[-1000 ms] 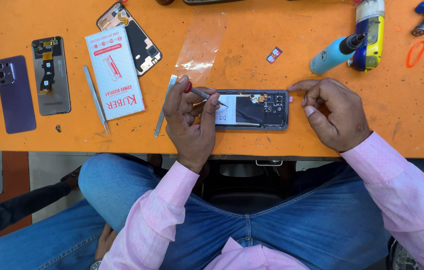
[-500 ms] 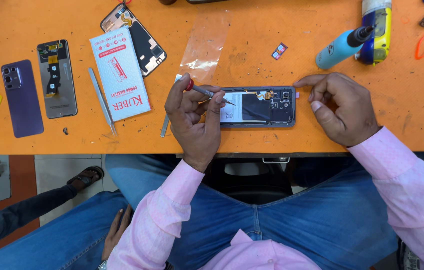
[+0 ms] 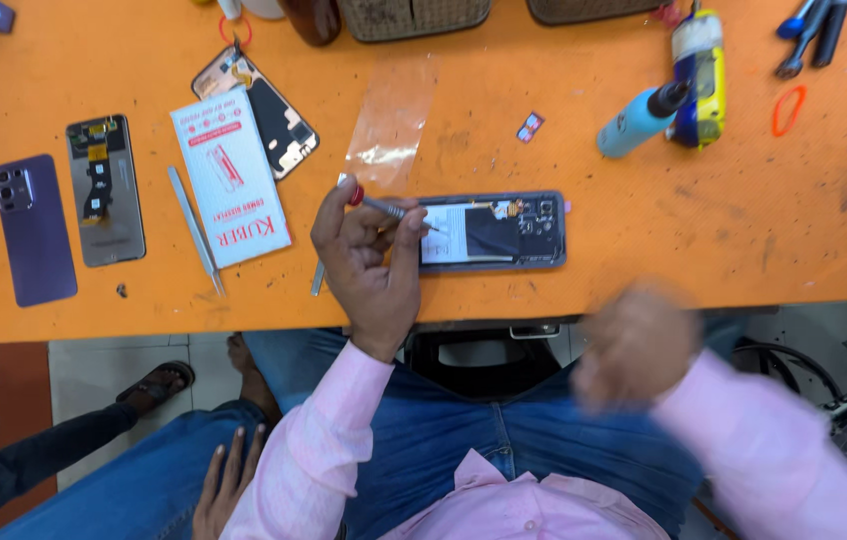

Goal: The person uses a screwdriver to install components into the chassis of a mobile phone while handling small parts by hand on a workbench.

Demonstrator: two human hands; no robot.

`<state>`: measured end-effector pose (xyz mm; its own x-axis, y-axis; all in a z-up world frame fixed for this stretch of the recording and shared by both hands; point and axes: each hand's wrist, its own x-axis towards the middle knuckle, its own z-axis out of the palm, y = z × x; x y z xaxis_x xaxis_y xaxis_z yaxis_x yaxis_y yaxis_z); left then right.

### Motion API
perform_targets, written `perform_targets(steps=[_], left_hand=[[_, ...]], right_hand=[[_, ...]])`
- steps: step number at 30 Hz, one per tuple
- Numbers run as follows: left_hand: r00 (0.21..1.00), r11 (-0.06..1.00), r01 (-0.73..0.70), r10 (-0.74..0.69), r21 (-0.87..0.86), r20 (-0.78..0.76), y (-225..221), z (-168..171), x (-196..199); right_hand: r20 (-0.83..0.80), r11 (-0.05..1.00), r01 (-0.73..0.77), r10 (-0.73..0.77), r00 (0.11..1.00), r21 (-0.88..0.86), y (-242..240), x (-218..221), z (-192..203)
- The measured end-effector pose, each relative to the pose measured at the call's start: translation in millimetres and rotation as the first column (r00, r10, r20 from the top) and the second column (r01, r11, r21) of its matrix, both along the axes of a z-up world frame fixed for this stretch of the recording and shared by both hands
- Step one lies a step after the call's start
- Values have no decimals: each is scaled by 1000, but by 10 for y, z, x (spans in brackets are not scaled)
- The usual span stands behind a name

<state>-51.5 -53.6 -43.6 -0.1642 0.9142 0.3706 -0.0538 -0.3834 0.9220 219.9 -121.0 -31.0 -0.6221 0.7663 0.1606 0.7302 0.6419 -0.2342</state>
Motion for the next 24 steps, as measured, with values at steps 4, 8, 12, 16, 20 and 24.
perform_targets(steps=[4,8,12,16,20,24], left_hand=[[999,999,-37,37,-13,-2,11,181,42],[998,997,-56,56,-51,9,-41,107,-3],[997,990,-64,69,-122,31,-68,73,-36],[994,965,-74,90,-251,55,-106,48,-47],[992,954,-78,104,-290,77,-39,73,-69],[993,950,-32,67,-310,101,-47,162,-96]], right_hand=[[-425,946,-292,208,881,-141,-633,-616,-585],[152,478,285,-297,943,-831,-388,-792,-1515],[342,330,409,-241,908,-851,-40,-644,-1916],[358,322,408,-205,911,-854,521,-625,-1731],[341,297,393,-212,916,-870,846,-826,-1571],[348,235,400,-233,908,-886,574,-954,-1596]])
